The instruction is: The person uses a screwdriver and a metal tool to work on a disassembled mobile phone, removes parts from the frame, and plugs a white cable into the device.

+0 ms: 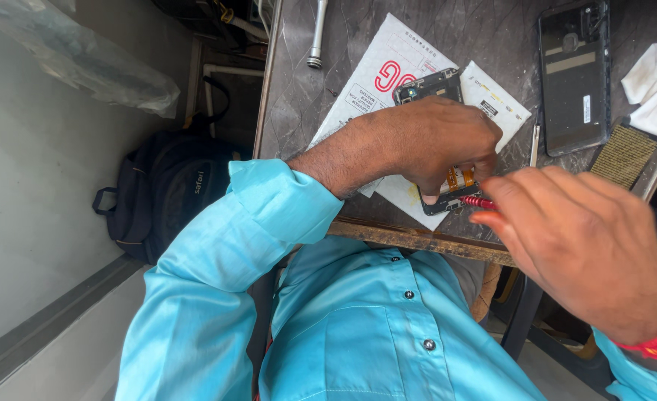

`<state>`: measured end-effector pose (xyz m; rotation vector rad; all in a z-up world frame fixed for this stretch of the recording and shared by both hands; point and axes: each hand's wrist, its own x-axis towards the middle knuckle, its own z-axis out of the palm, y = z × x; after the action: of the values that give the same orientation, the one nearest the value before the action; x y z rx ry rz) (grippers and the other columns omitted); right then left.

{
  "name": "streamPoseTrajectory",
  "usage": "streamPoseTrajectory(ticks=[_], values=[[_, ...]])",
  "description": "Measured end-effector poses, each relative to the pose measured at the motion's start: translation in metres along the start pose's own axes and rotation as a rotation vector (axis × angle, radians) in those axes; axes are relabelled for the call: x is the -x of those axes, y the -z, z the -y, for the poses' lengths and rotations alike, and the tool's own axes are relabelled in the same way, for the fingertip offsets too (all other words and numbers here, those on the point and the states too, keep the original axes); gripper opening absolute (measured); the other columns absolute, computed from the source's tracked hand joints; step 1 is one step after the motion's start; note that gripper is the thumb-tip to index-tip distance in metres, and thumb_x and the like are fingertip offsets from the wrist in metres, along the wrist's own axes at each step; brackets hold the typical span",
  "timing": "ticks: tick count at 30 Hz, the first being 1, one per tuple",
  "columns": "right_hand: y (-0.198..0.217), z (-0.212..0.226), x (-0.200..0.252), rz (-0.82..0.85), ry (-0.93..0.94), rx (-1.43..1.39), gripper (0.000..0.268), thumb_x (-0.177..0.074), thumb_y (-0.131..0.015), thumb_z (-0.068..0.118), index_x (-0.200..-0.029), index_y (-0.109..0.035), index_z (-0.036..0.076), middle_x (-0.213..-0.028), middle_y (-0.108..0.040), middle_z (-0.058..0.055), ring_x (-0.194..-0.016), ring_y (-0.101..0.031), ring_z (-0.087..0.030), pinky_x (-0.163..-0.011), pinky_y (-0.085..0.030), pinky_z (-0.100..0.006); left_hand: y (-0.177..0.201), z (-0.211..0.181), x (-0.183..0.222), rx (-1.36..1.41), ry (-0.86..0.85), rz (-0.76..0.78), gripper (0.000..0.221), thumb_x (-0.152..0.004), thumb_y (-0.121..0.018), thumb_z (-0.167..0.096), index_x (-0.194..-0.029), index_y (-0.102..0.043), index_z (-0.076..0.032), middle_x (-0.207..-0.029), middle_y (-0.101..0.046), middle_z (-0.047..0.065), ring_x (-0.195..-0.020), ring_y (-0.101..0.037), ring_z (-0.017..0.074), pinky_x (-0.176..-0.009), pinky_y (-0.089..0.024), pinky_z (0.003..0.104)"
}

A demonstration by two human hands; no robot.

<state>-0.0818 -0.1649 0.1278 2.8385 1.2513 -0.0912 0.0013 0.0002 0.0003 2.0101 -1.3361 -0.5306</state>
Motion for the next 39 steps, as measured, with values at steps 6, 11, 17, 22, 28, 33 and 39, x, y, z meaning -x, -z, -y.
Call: streamPoseTrajectory(ticks=[6,11,17,22,28,33,39], values=[[-0.002,0.0,0.002,0.19,-0.061,0.099,0.031,-0.085,-0.079,0.039,-0.078,-0.069,0.011,-0.072,-0.062,-0.001,-0.071,-0.065,-0.018,-0.062,-0.049,-0.034,-0.002,0.0,-0.002,-0.004,-0.003,0.002,0.07,-0.045,-0.1,-0.02,-0.111,-0.075,-0.022,-0.109,-0.066,-0.001,-0.117,-0.06,0.0272,-0.092,-0.049,0.048],[-0.004,0.002,0.003,0.138,-0.032,0.075,0.025,-0.084,-0.079,0.035,-0.079,-0.071,0.012,-0.074,-0.063,0.0,-0.071,-0.065,-0.017,-0.062,-0.049,-0.033,-0.002,0.0,-0.001,0.005,-0.003,-0.004,0.072,-0.044,-0.1,-0.02,-0.111,-0.074,-0.022,-0.109,-0.066,0.0,-0.117,-0.059,0.0273,-0.093,-0.048,0.048],[-0.004,0.001,0.001,0.074,0.005,0.042,0.021,-0.081,-0.08,0.029,-0.086,-0.074,0.009,-0.075,-0.063,0.0,-0.069,-0.064,-0.016,-0.06,-0.048,-0.031,-0.003,0.001,0.0,0.002,-0.013,-0.011,0.07,-0.045,-0.1,-0.02,-0.111,-0.075,-0.022,-0.11,-0.067,0.0,-0.117,-0.06,0.0277,-0.093,-0.049,0.047],[-0.005,0.005,0.0,0.073,-0.03,-0.011,0.018,-0.079,-0.082,0.022,-0.077,-0.071,0.007,-0.072,-0.064,-0.002,-0.068,-0.065,-0.019,-0.059,-0.048,-0.034,-0.005,0.001,-0.002,-0.015,-0.006,-0.001,0.071,-0.044,-0.1,-0.021,-0.11,-0.075,-0.022,-0.11,-0.066,0.0,-0.117,-0.06,0.0276,-0.092,-0.049,0.047],[-0.009,0.006,0.006,-0.023,-0.179,-0.125,0.022,-0.076,-0.085,0.022,-0.08,-0.072,0.004,-0.074,-0.068,-0.006,-0.068,-0.066,-0.025,-0.059,-0.05,-0.036,-0.001,0.0,0.001,0.027,-0.006,0.004,0.066,-0.05,-0.098,-0.02,-0.111,-0.075,-0.02,-0.109,-0.067,0.002,-0.115,-0.061,0.0293,-0.09,-0.05,0.047],[-0.023,-0.021,0.062,-0.297,-0.644,-0.544,0.021,-0.083,-0.085,0.004,-0.101,-0.075,0.0,-0.086,-0.073,-0.008,-0.071,-0.069,-0.015,-0.063,-0.049,-0.025,0.012,-0.008,0.002,0.029,-0.056,-0.025,0.062,-0.051,-0.093,-0.013,-0.111,-0.077,-0.017,-0.103,-0.066,0.005,-0.111,-0.061,0.0311,-0.09,-0.051,0.046],[-0.103,-0.058,0.117,-0.967,-0.954,-1.005,0.013,-0.107,-0.076,-0.009,-0.116,-0.068,-0.013,-0.103,-0.073,-0.012,-0.093,-0.072,-0.014,-0.09,-0.059,-0.023,0.031,-0.023,-0.001,0.062,-0.016,0.018,0.059,-0.057,-0.089,-0.01,-0.114,-0.076,-0.015,-0.103,-0.065,0.004,-0.113,-0.06,0.0304,-0.092,-0.048,0.046]])
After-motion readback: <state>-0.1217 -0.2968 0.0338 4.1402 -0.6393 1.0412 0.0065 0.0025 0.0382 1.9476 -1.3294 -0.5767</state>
